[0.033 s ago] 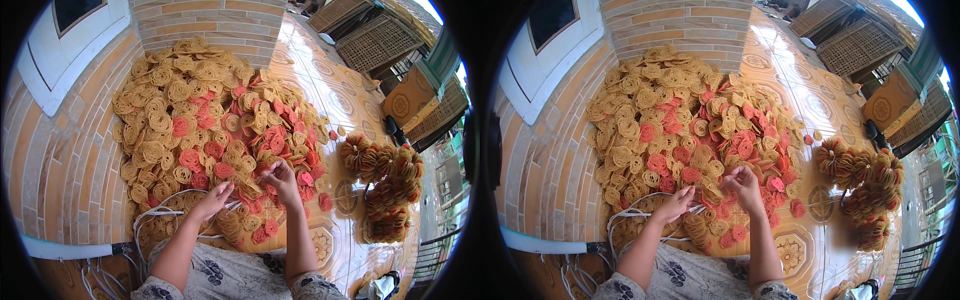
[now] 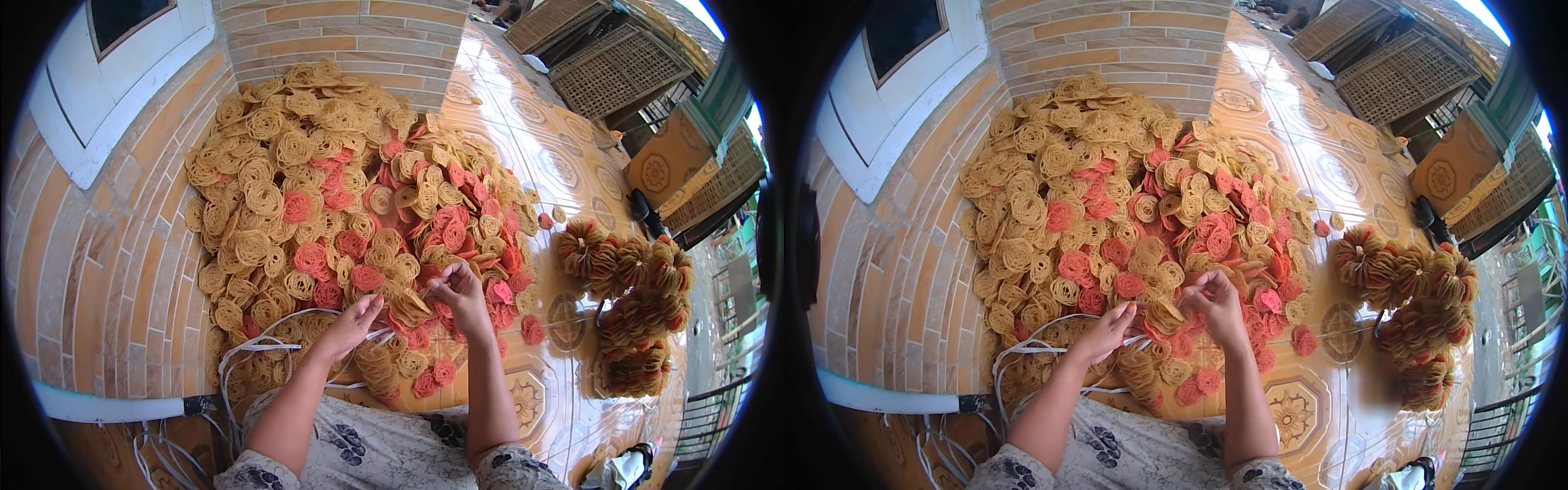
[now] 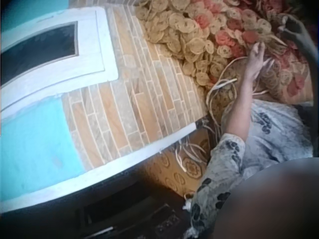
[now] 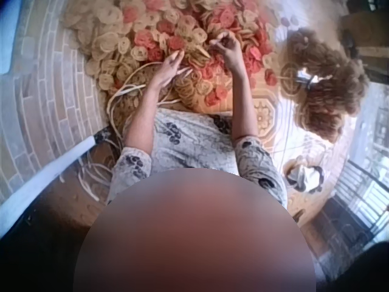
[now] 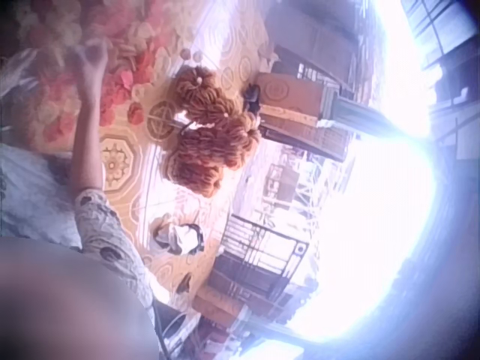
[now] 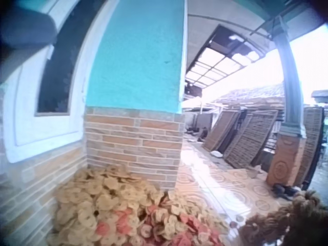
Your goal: The person sits on a tiled floor and assembles small coiled decorative items by hand. They pick up individual coils, thread a white string through them, and place the finished units into a growing bundle on the floor.
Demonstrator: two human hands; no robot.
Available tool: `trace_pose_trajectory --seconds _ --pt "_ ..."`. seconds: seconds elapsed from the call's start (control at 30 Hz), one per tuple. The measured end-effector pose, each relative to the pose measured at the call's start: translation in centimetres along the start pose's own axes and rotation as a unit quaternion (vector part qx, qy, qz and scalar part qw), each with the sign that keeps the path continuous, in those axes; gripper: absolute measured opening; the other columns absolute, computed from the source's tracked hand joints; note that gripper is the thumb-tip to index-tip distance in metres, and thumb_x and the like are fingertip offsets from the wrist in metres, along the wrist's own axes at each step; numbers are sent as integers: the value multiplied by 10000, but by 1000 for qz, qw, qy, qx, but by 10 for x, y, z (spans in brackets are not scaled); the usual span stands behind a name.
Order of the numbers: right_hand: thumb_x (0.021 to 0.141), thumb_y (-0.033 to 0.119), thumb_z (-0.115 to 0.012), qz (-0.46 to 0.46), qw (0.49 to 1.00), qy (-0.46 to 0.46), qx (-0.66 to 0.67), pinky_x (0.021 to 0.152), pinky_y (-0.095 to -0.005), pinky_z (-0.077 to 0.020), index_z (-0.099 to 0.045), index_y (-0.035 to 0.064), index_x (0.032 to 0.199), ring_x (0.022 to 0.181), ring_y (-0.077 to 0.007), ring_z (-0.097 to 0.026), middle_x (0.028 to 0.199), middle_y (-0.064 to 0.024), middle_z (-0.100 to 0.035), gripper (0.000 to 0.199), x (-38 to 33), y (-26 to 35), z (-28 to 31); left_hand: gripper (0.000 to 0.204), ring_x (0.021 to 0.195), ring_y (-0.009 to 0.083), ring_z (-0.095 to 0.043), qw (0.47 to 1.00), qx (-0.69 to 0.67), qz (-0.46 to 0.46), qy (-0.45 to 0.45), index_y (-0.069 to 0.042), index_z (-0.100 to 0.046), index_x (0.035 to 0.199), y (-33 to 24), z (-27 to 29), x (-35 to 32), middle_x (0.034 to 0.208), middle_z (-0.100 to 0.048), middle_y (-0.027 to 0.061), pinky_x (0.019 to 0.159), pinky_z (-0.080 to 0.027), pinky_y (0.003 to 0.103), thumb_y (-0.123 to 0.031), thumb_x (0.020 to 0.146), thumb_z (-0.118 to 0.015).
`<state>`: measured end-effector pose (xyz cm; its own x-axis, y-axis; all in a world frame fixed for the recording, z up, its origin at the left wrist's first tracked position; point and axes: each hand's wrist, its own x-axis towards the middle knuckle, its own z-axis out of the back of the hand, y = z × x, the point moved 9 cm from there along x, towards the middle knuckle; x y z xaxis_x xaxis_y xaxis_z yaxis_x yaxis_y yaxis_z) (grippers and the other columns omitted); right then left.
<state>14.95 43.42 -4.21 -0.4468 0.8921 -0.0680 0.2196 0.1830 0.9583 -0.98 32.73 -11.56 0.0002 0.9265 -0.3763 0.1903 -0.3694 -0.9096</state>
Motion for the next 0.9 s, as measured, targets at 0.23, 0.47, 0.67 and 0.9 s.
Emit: trace_pose_trajectory --seconds 0.23,0.47,0.67,0.9 --pt "889 -49 -620 -8 994 101 48 655 -268 -577 -444 74 910 761 -126 -657 848 -54 -631 215 -12 1 -38 449 1026 166 -593 988 83 -130 22 26 -584 1234 -29 -26 -12 1115 -653 82 934 -442 289 -353 1026 -460" --pt "881 -92 -596 42 998 -15 39 633 -237 -525 -356 101 809 739 -132 -648 810 -83 -626 316 -1 -25 -36 286 1031 119 -589 987 116 -59 98 -7 -615 1208 -15 -23 -6 1102 -656 45 922 -456 258 -150 961 -596" --pt "855 124 -695 170 873 -64 -453 691 -380 -507 -572 73 1167 854 -269 -639 1150 -164 -550 339 -10 -22 -49 184 910 115 -641 935 299 -167 -91 5 -617 1063 -42 19 -13 1010 -711 113 825 -498 290 -147 981 -552" --pt "872 91 -696 51 946 -57 -316 723 -273 -478 -589 12 1052 830 -148 -598 1010 -89 -614 224 4 -44 -22 180 862 96 -628 993 102 -44 30 -7 -604 1015 -18 -6 -8 902 -712 65 847 -471 259 -168 997 -525"
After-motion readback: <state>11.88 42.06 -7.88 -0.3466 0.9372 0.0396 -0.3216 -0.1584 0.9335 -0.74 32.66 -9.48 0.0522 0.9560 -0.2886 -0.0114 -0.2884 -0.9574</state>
